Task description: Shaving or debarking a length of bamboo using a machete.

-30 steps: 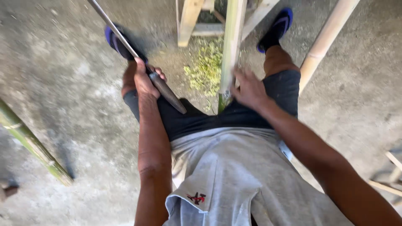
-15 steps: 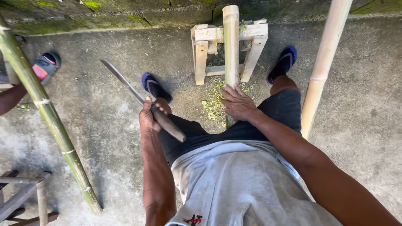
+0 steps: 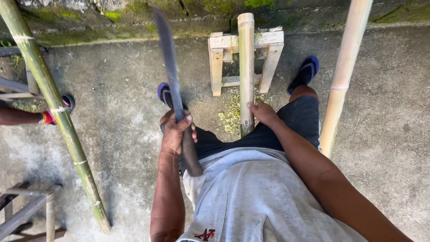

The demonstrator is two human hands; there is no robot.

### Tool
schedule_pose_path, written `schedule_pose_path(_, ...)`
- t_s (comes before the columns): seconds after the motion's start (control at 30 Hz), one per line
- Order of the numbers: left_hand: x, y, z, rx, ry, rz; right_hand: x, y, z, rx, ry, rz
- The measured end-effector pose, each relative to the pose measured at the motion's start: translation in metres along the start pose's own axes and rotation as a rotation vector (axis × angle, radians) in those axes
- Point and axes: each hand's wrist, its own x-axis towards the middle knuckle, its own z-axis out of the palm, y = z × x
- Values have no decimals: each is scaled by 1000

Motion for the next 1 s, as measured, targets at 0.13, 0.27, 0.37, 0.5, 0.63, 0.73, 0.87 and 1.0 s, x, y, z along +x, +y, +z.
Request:
schedule_pose_path(0.13,14,-46,-19,65,50,-155,5,22,6,25,-205,30)
schedule_pose_path(0.27,39,-71,-36,-219,-22,-153,10,23,24,124,-198,22)
schedule_pose_path(0.37,68,-94,-49,-311,-28,-106,1,2,14,293,-235,129)
schedule_pose_path(0.5,74,-108,-51,-386,22,-148,-6,-12,-1,339,-366,251)
schedule_pose_path(0.63,75,-103,-38,-364,78,-181,17,10,16,645,-479,256)
schedule_pose_path(0.73,66,-100,-31,-332,130,-268,13,30,36,1009,-562,264)
schedule_pose_path(0.87,82,-91,-29,-235,154,-337,19,12,32,1341,-663,359)
schedule_pose_path(1.0,81,-84,-21,-237,182,-386,8,18,38,1287,-610,379)
